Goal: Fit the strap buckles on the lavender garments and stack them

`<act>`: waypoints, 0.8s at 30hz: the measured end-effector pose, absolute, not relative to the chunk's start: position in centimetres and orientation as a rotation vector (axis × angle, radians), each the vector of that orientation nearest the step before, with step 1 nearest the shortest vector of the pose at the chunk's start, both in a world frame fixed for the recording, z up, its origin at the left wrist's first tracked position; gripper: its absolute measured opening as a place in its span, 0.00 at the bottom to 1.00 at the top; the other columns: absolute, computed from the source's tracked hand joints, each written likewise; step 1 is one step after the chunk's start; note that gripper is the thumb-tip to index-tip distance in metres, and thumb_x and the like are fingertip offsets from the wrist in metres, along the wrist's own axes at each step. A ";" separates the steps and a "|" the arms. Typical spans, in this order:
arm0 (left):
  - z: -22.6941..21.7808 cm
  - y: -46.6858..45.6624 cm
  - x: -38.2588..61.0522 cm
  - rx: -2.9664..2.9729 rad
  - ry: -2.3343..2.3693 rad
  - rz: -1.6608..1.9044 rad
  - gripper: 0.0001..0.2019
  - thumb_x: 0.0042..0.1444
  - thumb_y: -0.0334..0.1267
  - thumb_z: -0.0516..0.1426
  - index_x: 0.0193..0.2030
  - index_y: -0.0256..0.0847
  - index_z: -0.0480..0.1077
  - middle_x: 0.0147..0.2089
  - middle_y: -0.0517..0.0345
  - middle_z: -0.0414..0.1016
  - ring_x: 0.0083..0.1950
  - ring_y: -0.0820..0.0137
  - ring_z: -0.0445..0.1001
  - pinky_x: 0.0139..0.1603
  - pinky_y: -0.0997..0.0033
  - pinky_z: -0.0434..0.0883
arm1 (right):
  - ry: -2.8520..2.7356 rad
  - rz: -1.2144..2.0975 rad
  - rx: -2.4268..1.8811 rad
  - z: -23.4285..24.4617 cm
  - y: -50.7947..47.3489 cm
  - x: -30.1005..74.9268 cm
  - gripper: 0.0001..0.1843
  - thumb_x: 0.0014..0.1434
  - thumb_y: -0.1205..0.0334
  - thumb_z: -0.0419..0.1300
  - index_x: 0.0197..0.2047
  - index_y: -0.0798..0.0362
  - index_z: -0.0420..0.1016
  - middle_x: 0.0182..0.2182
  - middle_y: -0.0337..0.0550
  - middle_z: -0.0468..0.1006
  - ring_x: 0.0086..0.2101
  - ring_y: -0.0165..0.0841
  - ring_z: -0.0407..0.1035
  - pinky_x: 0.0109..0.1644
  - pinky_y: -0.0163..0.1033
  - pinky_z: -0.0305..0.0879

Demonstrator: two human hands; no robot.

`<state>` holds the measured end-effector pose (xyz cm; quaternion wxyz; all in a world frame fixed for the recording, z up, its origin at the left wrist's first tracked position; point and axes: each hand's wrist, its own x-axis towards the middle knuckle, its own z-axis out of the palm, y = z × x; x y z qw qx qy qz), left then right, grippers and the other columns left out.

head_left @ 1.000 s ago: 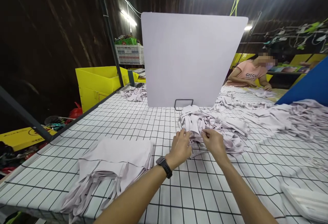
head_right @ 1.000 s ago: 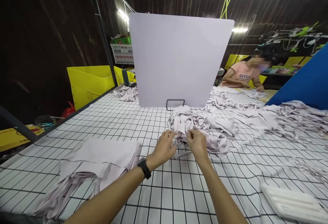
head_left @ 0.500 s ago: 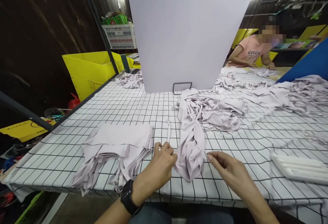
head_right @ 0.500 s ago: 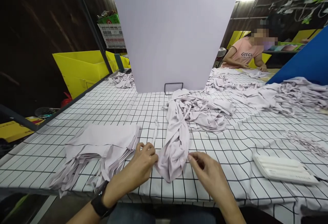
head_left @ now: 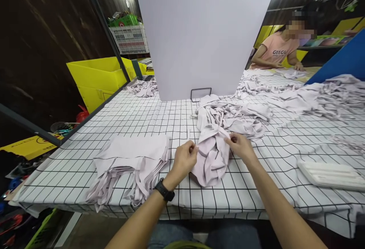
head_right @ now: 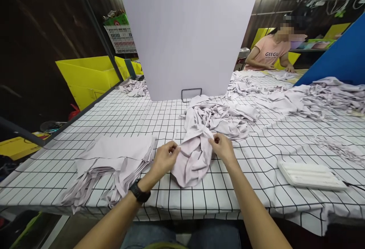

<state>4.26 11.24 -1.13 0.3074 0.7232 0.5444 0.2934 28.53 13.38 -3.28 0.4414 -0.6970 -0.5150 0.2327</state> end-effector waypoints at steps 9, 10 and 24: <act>0.6 10.1 2.6 1.083 0.904 1.087 0.18 0.52 0.50 0.67 0.32 0.39 0.68 0.27 0.61 0.71 0.30 0.73 0.68 0.34 0.74 0.62 | -0.843 0.906 -1.449 -2.6 6.1 28.3 0.18 0.52 0.42 0.65 0.34 0.47 0.71 0.33 0.44 0.80 0.36 0.41 0.76 0.41 0.46 0.76; 0.7 9.9 2.5 1.040 0.877 1.090 0.18 0.51 0.49 0.69 0.32 0.39 0.68 0.28 0.61 0.71 0.31 0.73 0.68 0.35 0.75 0.63 | -0.816 0.952 -1.424 -2.6 5.8 28.2 0.18 0.52 0.42 0.65 0.33 0.47 0.71 0.34 0.45 0.81 0.37 0.43 0.77 0.42 0.48 0.77; -0.3 9.6 1.4 0.722 0.811 1.034 0.18 0.45 0.44 0.73 0.30 0.36 0.72 0.30 0.63 0.69 0.31 0.78 0.65 0.33 0.78 0.64 | -1.048 0.432 -1.699 -3.7 3.2 25.2 0.25 0.55 0.46 0.66 0.52 0.48 0.74 0.59 0.54 0.70 0.60 0.53 0.63 0.62 0.61 0.63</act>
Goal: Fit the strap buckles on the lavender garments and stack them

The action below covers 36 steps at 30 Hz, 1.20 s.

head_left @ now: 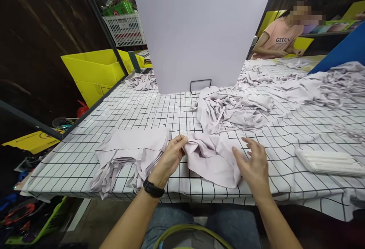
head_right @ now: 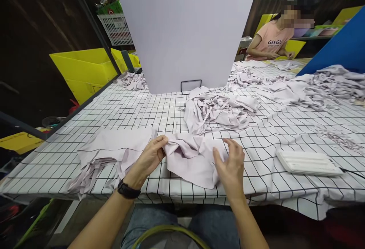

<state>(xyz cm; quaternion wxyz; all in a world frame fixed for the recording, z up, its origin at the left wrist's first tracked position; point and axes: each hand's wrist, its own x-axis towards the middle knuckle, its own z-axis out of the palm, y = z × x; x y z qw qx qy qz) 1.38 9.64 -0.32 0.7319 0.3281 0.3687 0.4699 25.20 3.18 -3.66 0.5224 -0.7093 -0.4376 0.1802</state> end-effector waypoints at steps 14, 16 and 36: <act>-0.3 11.4 1.2 0.675 0.796 1.000 0.17 0.48 0.42 0.73 0.33 0.37 0.71 0.30 0.62 0.73 0.29 0.76 0.72 0.32 0.77 0.68 | -1.788 0.290 -1.710 -5.9 6.2 25.1 0.15 0.60 0.55 0.60 0.47 0.52 0.81 0.47 0.53 0.80 0.45 0.47 0.75 0.50 0.52 0.72; -0.5 11.5 1.1 0.661 0.774 0.982 0.17 0.48 0.41 0.73 0.34 0.37 0.71 0.30 0.62 0.73 0.29 0.76 0.72 0.32 0.77 0.69 | -1.797 0.281 -1.705 -5.6 5.9 25.2 0.19 0.60 0.49 0.62 0.47 0.52 0.81 0.51 0.55 0.78 0.51 0.52 0.72 0.53 0.55 0.71; 2.0 12.4 1.3 0.528 0.556 0.770 0.15 0.56 0.35 0.68 0.47 0.34 0.72 0.41 0.50 0.79 0.38 0.68 0.80 0.41 0.70 0.76 | -1.368 0.381 -1.541 -1.7 4.8 21.3 0.13 0.54 0.58 0.57 0.40 0.50 0.79 0.40 0.49 0.82 0.41 0.46 0.76 0.41 0.46 0.73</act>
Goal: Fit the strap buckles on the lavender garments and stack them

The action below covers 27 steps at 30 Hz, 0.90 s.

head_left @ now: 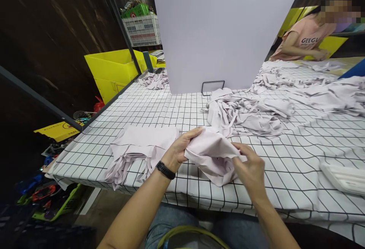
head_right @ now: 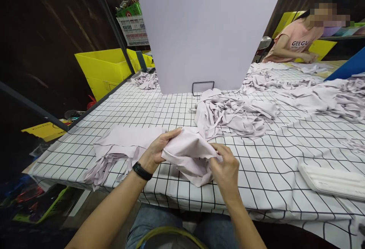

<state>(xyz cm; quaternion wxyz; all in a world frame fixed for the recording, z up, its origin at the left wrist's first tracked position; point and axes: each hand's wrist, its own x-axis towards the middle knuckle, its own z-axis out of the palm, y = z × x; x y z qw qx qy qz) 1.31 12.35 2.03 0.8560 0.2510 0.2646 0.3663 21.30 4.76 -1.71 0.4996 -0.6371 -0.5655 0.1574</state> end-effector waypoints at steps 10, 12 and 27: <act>2.9 13.2 1.4 1.465 1.128 1.118 0.08 0.51 0.31 0.64 0.37 0.40 0.70 0.46 0.54 0.73 0.44 0.66 0.72 0.44 0.66 0.68 | -1.088 0.820 -1.535 3.4 6.0 26.0 0.10 0.51 0.54 0.66 0.33 0.51 0.79 0.19 0.37 0.72 0.22 0.32 0.64 0.23 0.35 0.56; 1.9 12.0 3.0 1.757 1.300 1.192 0.06 0.53 0.29 0.60 0.36 0.41 0.69 0.45 0.53 0.72 0.47 0.63 0.70 0.49 0.63 0.67 | -1.118 0.833 -1.584 2.3 7.0 26.8 0.09 0.47 0.55 0.66 0.26 0.51 0.76 0.20 0.37 0.73 0.24 0.31 0.64 0.24 0.34 0.57; -1.3 7.3 9.8 2.456 1.285 0.224 0.12 0.63 0.43 0.55 0.49 0.40 0.69 0.52 0.47 0.74 0.55 0.53 0.72 0.52 0.52 0.70 | -1.034 1.054 -1.645 -2.4 4.5 27.6 0.43 0.46 0.51 0.73 0.64 0.49 0.66 0.28 0.36 0.76 0.28 0.36 0.71 0.31 0.38 0.68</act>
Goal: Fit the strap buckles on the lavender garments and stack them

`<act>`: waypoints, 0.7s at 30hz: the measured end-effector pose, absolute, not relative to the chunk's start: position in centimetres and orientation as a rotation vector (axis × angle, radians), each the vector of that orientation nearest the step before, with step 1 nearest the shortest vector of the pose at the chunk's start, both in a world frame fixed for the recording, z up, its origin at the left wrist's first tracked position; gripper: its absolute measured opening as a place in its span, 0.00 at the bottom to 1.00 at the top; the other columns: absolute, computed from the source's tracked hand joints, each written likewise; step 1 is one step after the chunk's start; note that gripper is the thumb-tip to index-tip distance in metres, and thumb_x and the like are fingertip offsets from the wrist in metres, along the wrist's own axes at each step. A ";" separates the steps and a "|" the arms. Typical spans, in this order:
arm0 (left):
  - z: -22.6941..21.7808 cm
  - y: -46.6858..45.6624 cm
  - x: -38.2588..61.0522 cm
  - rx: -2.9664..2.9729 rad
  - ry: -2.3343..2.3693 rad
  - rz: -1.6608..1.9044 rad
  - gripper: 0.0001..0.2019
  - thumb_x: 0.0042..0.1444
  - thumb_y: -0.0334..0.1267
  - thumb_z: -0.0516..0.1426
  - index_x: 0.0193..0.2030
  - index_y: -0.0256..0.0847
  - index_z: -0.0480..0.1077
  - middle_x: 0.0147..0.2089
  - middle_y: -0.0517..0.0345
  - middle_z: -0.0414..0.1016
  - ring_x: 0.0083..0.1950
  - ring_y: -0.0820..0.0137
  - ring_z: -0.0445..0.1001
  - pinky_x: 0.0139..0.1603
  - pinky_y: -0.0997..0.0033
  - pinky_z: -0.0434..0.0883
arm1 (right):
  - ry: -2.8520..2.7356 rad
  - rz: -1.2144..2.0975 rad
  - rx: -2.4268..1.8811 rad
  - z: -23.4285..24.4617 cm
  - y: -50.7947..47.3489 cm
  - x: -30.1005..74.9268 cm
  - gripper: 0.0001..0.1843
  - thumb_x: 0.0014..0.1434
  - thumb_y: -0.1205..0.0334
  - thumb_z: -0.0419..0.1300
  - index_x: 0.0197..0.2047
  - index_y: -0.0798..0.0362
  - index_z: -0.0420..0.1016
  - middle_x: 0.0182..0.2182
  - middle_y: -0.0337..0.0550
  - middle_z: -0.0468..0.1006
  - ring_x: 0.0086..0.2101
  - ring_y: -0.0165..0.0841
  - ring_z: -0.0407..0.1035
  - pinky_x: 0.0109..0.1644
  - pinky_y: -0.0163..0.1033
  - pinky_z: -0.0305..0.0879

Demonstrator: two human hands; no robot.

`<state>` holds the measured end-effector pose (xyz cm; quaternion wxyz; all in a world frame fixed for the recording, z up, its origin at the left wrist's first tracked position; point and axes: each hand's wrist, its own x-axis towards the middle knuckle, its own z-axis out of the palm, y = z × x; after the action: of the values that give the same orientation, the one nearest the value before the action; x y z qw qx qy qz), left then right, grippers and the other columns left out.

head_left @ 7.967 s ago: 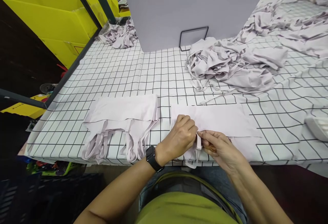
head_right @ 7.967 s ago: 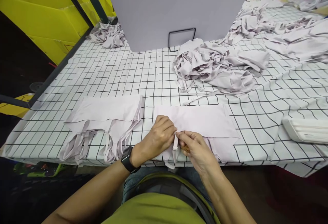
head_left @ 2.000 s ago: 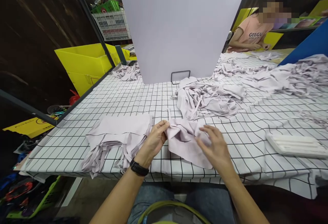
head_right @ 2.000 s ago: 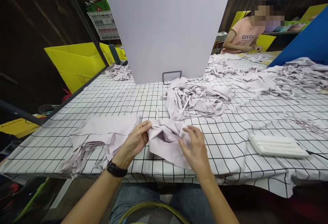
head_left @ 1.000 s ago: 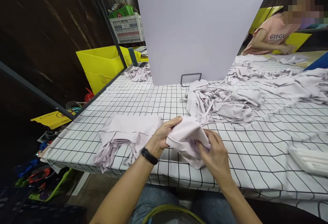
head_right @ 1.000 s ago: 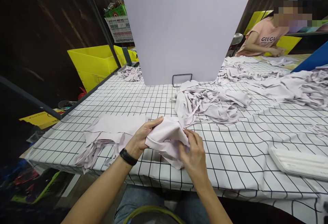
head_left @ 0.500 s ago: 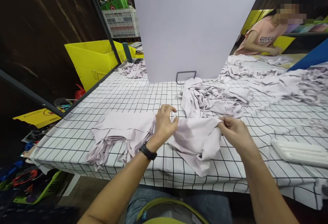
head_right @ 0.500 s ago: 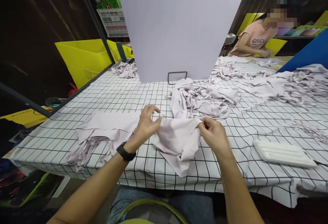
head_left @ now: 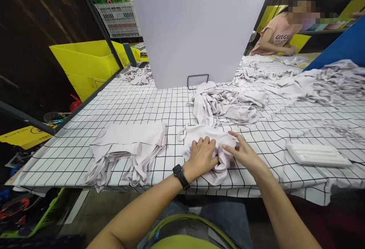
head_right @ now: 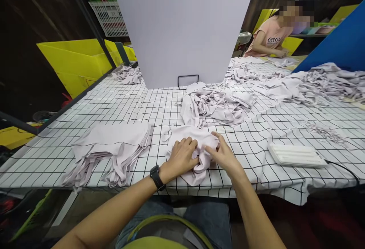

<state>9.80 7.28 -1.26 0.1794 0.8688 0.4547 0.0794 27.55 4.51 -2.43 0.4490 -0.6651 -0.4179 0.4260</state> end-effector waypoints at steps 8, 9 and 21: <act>-1.3 7.1 9.4 2.382 1.287 0.308 0.04 0.56 0.32 0.55 0.33 0.39 0.71 0.44 0.48 0.78 0.53 0.52 0.73 0.49 0.53 0.69 | -1.236 1.050 -1.666 -1.4 0.6 29.1 0.46 0.49 0.43 0.71 0.67 0.53 0.65 0.30 0.38 0.73 0.31 0.38 0.72 0.33 0.40 0.69; -1.2 7.3 9.2 2.325 1.310 0.350 0.04 0.55 0.30 0.55 0.30 0.40 0.70 0.41 0.49 0.78 0.50 0.54 0.74 0.47 0.56 0.69 | -1.267 0.951 -1.732 -1.5 0.5 29.8 0.42 0.49 0.43 0.70 0.64 0.52 0.69 0.30 0.39 0.74 0.31 0.39 0.73 0.34 0.41 0.69; 1.1 9.9 5.0 2.149 1.180 0.788 0.11 0.60 0.23 0.50 0.38 0.41 0.69 0.34 0.60 0.74 0.35 0.70 0.71 0.36 0.70 0.66 | -1.260 0.165 -2.121 -2.7 0.6 32.6 0.23 0.52 0.51 0.57 0.48 0.51 0.79 0.32 0.47 0.81 0.31 0.44 0.76 0.39 0.47 0.70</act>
<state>5.05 9.89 1.11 0.2791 0.8013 0.4400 0.2939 32.64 0.64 -2.69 0.3284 -0.8103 -0.4813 0.0632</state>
